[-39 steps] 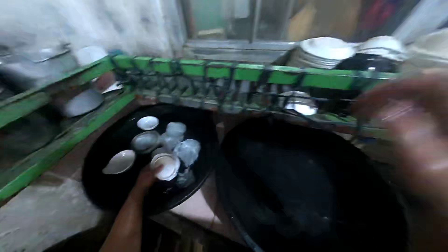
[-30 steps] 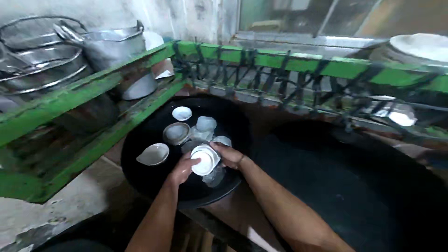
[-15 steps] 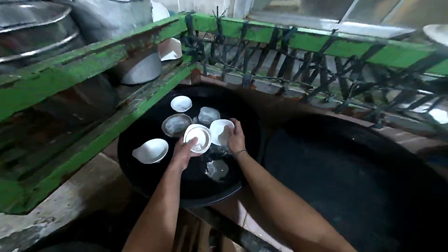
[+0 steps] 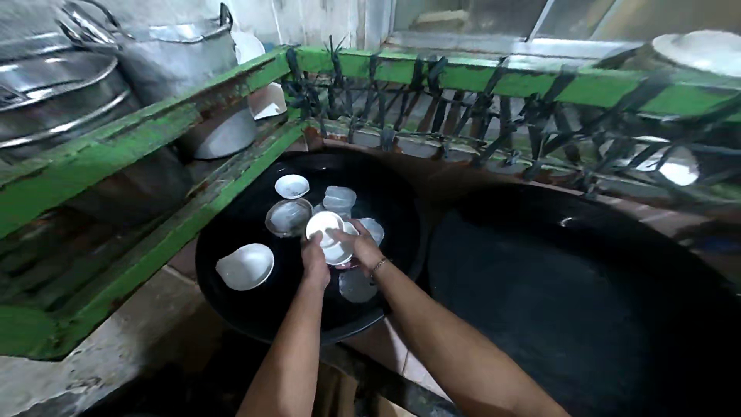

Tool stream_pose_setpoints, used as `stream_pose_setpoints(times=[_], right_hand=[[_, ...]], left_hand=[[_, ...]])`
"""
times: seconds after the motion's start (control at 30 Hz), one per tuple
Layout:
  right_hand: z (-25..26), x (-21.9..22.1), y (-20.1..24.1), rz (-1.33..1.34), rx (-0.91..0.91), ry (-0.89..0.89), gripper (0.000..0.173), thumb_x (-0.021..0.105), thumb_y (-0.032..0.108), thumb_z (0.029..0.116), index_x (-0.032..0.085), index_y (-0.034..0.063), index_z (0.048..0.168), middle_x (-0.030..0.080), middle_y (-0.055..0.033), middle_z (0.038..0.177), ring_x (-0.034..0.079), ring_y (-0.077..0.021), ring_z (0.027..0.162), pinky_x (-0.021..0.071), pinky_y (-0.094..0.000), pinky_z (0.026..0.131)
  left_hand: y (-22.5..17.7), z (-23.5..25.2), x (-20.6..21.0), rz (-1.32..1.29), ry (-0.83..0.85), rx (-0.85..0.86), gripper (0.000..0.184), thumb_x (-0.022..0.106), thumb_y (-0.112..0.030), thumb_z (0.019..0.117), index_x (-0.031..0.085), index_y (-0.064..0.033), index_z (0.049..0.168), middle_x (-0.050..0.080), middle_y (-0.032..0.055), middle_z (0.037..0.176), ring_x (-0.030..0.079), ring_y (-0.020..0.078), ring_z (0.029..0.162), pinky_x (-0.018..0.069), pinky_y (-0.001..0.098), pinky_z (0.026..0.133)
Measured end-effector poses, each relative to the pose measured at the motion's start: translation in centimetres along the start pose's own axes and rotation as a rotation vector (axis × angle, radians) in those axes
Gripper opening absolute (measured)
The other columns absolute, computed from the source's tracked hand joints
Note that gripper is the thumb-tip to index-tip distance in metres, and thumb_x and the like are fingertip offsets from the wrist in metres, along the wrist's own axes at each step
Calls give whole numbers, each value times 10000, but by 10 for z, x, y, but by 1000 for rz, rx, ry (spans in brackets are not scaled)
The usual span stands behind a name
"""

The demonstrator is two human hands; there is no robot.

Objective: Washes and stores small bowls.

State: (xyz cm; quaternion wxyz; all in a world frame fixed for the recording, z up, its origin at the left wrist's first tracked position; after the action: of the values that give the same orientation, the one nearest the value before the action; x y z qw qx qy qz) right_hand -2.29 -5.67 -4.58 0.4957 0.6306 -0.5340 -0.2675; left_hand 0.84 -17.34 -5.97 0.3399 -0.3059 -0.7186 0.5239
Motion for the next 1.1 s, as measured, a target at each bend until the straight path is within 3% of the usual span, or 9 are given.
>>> stream_pose_setpoints(times=[0.1, 0.23, 0.37, 0.5, 0.6, 0.8, 0.87, 1.0, 1.1], right_hand=[[-3, -10, 0, 6, -79, -111, 581, 647, 101, 973, 458, 223, 1509, 656, -227, 1191, 691, -352, 852, 592, -507, 650], [-17, -26, 0, 10, -260, -128, 729, 781, 102, 882, 453, 211, 1524, 641, -177, 1314, 671, -308, 1073, 586, -507, 867], [-50, -46, 27, -337, -468, -218, 631, 716, 51, 902, 524, 118, 1499, 587, -200, 1415, 615, -310, 1249, 535, -493, 1045], [-85, -56, 35, -875, -752, -328, 727, 781, 95, 809, 579, 358, 1456, 451, -177, 1553, 509, -395, 1365, 569, -611, 925], [-107, -63, 30, -1023, -899, -275, 774, 832, 170, 806, 543, 474, 1456, 378, -189, 1612, 392, -454, 1449, 516, -652, 1002], [-143, -114, 62, -1145, -1006, -247, 598, 735, 93, 899, 621, 411, 1392, 463, -177, 1565, 463, -484, 1389, 539, -656, 935], [-177, -124, 96, -1107, -1212, -333, 612, 774, 35, 838, 674, 373, 1338, 523, -180, 1513, 527, -458, 1341, 571, -620, 911], [-247, -140, 208, -1176, -1481, -581, 647, 795, -4, 776, 698, 297, 1340, 533, -214, 1488, 614, -402, 1237, 610, -499, 886], [-262, -162, 302, -1539, -1081, -777, 598, 678, 111, 935, 561, 346, 1473, 467, -218, 1524, 637, -439, 1114, 586, -526, 728]], left_hand=[[-3, -10, 4, -29, 180, 20, 835, 588, -2, 841, 333, -256, 1594, 476, 111, 1541, 544, 323, 1298, 523, 575, 950], [-3, -27, 20, -42, 261, 109, 526, 563, -346, 1047, 450, -195, 1538, 576, 101, 1456, 597, 260, 1275, 538, 514, 1018], [-3, -49, 41, 63, 214, 132, 654, 479, -454, 1071, 279, -163, 1621, 430, 166, 1573, 518, 315, 1356, 506, 568, 1025], [-25, -86, 74, -349, 288, -60, 893, 110, -797, 975, 401, -171, 1541, 589, 77, 1427, 603, 212, 1241, 537, 480, 968], [-23, -97, 92, -544, 330, -48, 557, 258, -554, 1094, 580, -141, 1284, 714, 29, 1107, 703, 139, 998, 615, 403, 826], [-12, -122, 110, -485, 588, -79, 698, 313, -711, 1014, 440, -186, 1455, 648, 0, 1321, 630, 146, 1214, 560, 455, 992], [-21, -117, 101, -215, 604, 46, 578, 215, -529, 1099, 347, -132, 1497, 621, 4, 1313, 644, 136, 1159, 582, 421, 928], [-36, -67, 44, 264, 407, 198, 499, 552, -250, 1047, 472, -20, 1482, 586, 187, 1392, 652, 272, 1171, 588, 476, 905], [-38, -34, -11, 481, 208, 270, 420, 602, -256, 1032, 582, -6, 1370, 658, 187, 1258, 680, 258, 1057, 591, 476, 864]])
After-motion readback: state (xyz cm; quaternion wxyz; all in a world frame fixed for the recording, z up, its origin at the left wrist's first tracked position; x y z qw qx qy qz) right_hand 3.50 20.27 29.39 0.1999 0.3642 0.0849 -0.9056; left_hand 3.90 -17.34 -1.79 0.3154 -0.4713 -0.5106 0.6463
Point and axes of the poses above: each hand's wrist, its own z-axis towards the middle knuckle, its own x-axis out of the palm, y = z × x, the point moved 3 cm from there along z, towards the middle knuckle
